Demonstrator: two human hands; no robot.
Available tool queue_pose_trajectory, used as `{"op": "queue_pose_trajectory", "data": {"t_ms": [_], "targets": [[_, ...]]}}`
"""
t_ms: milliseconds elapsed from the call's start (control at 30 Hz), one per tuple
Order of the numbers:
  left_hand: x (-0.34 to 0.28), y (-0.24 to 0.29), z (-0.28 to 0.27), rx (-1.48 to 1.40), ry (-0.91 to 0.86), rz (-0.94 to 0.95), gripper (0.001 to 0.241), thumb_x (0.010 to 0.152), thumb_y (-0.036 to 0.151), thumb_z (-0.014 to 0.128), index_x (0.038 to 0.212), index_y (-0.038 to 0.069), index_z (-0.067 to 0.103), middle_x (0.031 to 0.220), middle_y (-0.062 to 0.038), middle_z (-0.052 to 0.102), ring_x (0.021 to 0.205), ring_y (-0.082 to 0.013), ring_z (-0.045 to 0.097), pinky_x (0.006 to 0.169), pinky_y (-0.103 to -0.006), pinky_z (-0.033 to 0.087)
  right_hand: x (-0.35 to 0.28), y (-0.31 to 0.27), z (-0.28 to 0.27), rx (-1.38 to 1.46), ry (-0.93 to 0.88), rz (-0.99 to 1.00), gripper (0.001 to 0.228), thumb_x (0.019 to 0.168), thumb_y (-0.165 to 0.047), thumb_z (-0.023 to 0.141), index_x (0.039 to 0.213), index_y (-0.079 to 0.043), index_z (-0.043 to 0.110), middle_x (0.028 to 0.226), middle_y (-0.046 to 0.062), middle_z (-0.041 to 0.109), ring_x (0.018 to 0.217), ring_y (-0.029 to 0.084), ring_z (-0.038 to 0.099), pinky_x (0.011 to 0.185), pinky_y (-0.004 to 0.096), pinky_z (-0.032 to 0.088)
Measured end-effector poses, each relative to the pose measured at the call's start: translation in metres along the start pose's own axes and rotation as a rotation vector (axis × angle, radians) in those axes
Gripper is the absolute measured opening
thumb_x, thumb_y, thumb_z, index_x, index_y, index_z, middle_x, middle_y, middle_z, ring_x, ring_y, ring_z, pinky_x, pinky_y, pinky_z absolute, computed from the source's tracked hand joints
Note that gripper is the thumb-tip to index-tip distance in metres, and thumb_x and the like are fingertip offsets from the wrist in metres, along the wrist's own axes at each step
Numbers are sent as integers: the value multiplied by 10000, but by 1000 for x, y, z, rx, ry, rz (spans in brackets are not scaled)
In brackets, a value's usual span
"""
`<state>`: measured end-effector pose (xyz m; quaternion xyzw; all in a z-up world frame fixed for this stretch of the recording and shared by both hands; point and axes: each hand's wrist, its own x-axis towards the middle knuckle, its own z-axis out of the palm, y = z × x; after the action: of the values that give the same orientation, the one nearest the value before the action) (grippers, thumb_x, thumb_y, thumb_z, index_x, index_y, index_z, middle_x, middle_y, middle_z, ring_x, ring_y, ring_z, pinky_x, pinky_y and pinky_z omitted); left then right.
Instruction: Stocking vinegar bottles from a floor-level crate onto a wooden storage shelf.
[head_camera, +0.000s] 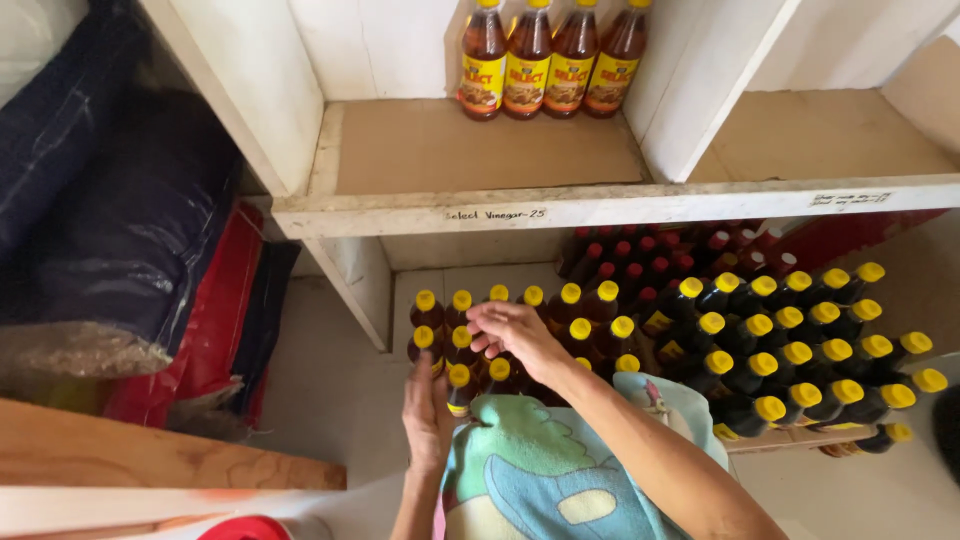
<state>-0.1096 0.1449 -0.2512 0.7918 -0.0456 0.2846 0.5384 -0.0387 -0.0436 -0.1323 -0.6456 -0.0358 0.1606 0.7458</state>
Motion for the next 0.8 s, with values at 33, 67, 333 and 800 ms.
{"op": "queue_pose_trajectory", "data": {"t_ms": [33, 67, 333, 800], "targets": [[2, 7, 4, -3, -3, 6, 475, 996, 69, 617, 1459, 56, 512, 1256, -166, 676, 1134, -321, 684, 983, -404, 561, 2, 2, 0, 0, 5, -5, 341, 1013, -229, 583, 1242, 14, 654, 1059, 126, 705, 871, 185, 705, 709, 310, 562], [4, 14, 7, -14, -33, 75, 457, 997, 38, 589, 1452, 57, 549, 1336, -202, 643, 1220, -361, 646, 1017, -411, 544, 3, 5, -1, -5, 7, -3, 331, 1008, -215, 583, 1236, 14, 658, 1051, 123, 713, 862, 182, 710, 704, 307, 570], [12, 6, 36, 21, -183, 266, 433, 965, 40, 621, 1398, 34, 609, 1359, -207, 642, 1230, -404, 626, 1029, -441, 503, 3, -1, 1, -121, 41, 24, 334, 992, -209, 600, 1241, 3, 667, 1051, 111, 738, 850, 158, 718, 690, 281, 570], [-2, -39, 52, -264, -127, -231, 226, 877, 95, 785, 1031, 38, 629, 928, -102, 684, 838, -238, 639, 748, -383, 540, 2, 12, 12, -773, -112, -192, 305, 962, -227, 668, 1203, -39, 678, 1046, 110, 758, 934, 195, 746, 835, 324, 625]]}}
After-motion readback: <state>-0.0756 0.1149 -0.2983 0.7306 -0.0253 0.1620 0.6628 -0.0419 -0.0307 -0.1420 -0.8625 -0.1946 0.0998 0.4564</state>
